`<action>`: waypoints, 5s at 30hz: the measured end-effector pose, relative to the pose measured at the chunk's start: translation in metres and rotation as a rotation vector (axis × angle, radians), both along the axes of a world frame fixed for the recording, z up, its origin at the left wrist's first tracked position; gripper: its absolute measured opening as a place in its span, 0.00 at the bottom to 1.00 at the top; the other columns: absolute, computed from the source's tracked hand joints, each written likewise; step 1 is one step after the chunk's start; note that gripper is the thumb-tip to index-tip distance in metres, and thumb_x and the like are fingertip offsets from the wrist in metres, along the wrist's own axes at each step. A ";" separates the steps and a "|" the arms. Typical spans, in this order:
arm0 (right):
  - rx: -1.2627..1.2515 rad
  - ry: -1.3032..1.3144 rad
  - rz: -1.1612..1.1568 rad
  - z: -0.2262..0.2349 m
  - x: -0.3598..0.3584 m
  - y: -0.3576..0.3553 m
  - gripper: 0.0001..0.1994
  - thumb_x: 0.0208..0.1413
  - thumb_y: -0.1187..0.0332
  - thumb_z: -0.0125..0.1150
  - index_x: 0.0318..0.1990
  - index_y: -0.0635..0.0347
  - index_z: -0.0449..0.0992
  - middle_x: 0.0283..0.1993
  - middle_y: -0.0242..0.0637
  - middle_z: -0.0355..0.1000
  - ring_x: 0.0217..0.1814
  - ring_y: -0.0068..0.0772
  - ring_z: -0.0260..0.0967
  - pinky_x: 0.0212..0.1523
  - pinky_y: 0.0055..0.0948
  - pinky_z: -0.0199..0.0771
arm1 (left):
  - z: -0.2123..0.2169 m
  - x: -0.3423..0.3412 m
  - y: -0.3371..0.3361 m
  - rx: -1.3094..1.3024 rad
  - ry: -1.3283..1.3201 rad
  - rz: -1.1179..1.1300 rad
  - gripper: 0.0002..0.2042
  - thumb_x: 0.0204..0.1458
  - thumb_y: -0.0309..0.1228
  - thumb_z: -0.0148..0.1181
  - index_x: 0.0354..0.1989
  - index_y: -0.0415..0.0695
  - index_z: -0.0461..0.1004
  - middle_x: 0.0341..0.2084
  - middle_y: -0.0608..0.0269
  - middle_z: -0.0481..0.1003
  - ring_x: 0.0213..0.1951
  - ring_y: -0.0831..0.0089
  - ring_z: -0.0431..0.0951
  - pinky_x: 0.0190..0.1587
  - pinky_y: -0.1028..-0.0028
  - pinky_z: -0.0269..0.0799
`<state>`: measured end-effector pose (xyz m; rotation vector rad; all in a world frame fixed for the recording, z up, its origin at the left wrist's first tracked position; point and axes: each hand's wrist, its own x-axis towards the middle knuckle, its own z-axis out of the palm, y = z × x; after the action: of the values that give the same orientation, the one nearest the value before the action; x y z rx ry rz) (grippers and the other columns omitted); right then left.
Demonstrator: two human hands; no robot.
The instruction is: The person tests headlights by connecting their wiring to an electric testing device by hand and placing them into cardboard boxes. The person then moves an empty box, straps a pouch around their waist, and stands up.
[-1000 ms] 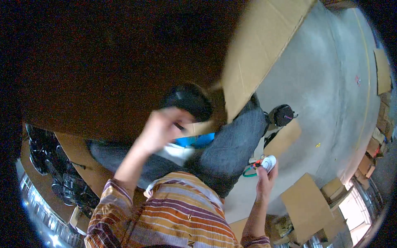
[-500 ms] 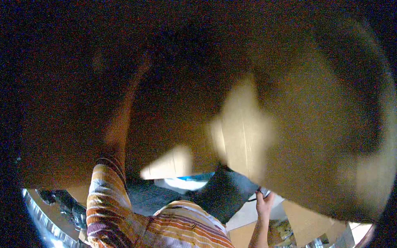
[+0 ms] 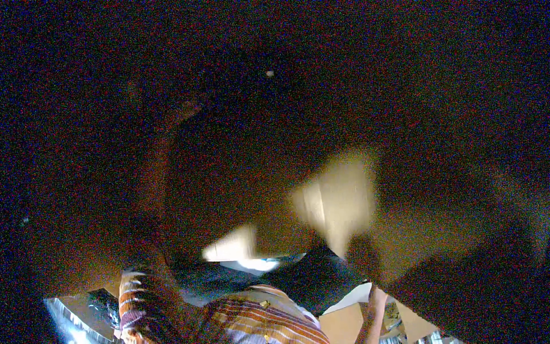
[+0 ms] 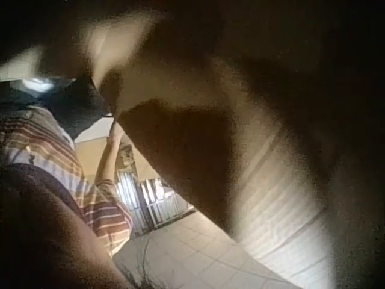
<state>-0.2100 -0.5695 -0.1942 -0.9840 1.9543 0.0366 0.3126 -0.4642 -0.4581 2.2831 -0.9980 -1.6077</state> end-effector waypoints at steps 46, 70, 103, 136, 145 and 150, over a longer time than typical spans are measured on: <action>-0.217 -0.299 0.186 0.009 -0.011 0.015 0.12 0.34 0.78 0.44 0.32 0.60 0.58 0.22 0.29 0.57 0.20 0.17 0.53 0.19 0.14 0.54 | 0.108 -0.124 0.032 -0.550 -0.202 0.527 0.08 0.40 0.31 0.47 0.28 0.41 0.65 0.17 0.59 0.68 0.19 0.71 0.68 0.23 0.77 0.61; -0.091 -0.800 0.286 0.091 -0.031 0.034 0.17 0.32 0.80 0.47 0.35 0.62 0.58 0.30 0.31 0.58 0.32 0.18 0.55 0.35 0.19 0.57 | 0.289 -0.380 -0.015 -0.984 0.348 -0.273 0.16 0.30 0.23 0.46 0.34 0.39 0.64 0.12 0.60 0.63 0.16 0.66 0.65 0.19 0.72 0.59; -0.164 -0.585 0.541 0.070 -0.045 0.035 0.19 0.32 0.77 0.48 0.38 0.64 0.56 0.29 0.31 0.59 0.31 0.20 0.57 0.31 0.19 0.59 | 0.284 -0.398 -0.015 -0.721 0.572 -0.317 0.07 0.29 0.23 0.46 0.21 0.40 0.66 0.14 0.55 0.66 0.19 0.61 0.68 0.22 0.70 0.63; -0.314 -0.680 -0.176 0.049 -0.057 0.032 0.12 0.42 0.60 0.43 0.31 0.59 0.62 0.27 0.29 0.61 0.25 0.19 0.57 0.13 0.12 0.50 | 0.294 -0.288 0.044 -0.935 0.045 0.367 0.11 0.30 0.19 0.48 0.27 0.40 0.67 0.26 0.54 0.69 0.26 0.69 0.70 0.29 0.76 0.65; -0.219 -0.573 -0.184 0.030 -0.049 0.013 0.14 0.41 0.59 0.42 0.32 0.59 0.62 0.26 0.32 0.60 0.27 0.24 0.59 0.26 0.20 0.60 | 0.183 -0.160 0.028 -0.653 0.170 0.765 0.21 0.47 0.43 0.30 0.33 0.39 0.65 0.20 0.61 0.68 0.23 0.77 0.65 0.25 0.77 0.60; -0.212 -0.481 -0.183 0.009 -0.041 -0.001 0.13 0.41 0.59 0.44 0.31 0.59 0.62 0.25 0.30 0.61 0.24 0.18 0.58 0.12 0.11 0.51 | 0.055 -0.136 -0.044 -0.415 -0.523 0.063 0.13 0.43 0.35 0.39 0.27 0.37 0.65 0.12 0.55 0.64 0.17 0.69 0.66 0.21 0.72 0.60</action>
<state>-0.2508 -0.5705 -0.1853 -0.8479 1.6110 -0.4771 0.1763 -0.5086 -0.4035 2.4303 -1.2093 -0.6880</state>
